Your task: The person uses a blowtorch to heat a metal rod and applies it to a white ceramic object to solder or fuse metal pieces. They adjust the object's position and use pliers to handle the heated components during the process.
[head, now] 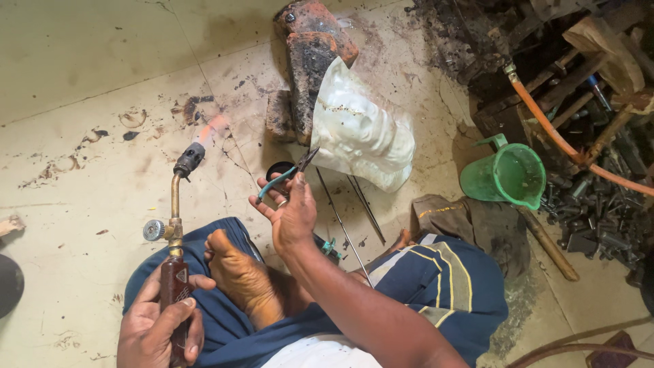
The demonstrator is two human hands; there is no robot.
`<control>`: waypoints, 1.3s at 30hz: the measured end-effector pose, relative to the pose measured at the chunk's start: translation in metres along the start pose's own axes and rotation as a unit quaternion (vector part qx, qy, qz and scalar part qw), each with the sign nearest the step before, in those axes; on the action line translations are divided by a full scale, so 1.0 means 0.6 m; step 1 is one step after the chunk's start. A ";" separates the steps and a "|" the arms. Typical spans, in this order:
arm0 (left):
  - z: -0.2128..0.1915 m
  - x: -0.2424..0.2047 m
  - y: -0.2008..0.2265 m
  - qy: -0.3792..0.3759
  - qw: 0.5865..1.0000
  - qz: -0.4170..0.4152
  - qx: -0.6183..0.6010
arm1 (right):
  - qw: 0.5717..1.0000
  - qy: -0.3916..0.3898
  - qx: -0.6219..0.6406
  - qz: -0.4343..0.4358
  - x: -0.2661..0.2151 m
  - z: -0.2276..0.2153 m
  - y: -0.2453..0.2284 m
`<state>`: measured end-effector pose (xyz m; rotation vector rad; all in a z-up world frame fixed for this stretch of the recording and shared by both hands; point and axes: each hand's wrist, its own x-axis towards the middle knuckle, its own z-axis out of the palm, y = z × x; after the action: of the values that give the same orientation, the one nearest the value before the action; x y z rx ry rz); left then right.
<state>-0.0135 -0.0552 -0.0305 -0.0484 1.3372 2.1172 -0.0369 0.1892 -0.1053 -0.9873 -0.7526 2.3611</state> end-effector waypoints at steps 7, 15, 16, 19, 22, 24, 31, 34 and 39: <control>-0.007 0.010 0.002 0.025 0.999 -0.026 0.010 | 0.990 0.082 -0.060 -0.097 0.030 -0.018 -0.031; -0.004 0.023 0.000 0.012 0.998 -0.033 0.058 | 0.985 -0.002 -0.131 -0.115 0.003 -0.094 -0.172; -0.003 0.024 0.000 0.019 0.997 -0.041 0.065 | 0.985 -0.026 -0.119 -0.118 -0.002 -0.097 -0.202; 0.004 0.028 -0.001 -0.007 0.998 -0.026 0.054 | 0.992 -0.063 -0.069 -0.082 -0.020 -0.097 -0.283; 0.015 0.032 0.000 -0.038 0.999 -0.004 0.037 | 0.990 -0.129 -0.016 -0.058 -0.020 -0.077 -0.329; 0.025 0.032 0.004 -0.042 0.998 -0.001 0.041 | 0.984 -0.171 -0.006 -0.046 -0.017 -0.062 -0.338; 0.054 0.039 0.023 0.049 0.990 -0.068 0.112 | 0.973 -0.228 -0.017 -0.018 0.010 -0.025 -0.309; 0.074 0.060 0.016 0.022 0.995 -0.074 0.061 | 0.967 -0.252 0.008 -0.027 0.031 -0.006 -0.296; 0.103 0.104 0.004 0.054 0.990 -0.111 0.075 | 0.959 -0.273 0.060 -0.035 0.059 0.021 -0.300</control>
<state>-0.0469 0.0252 -0.0205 -0.2412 1.4768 1.8465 -0.0313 0.3400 0.0001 -0.2406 -0.8048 2.6027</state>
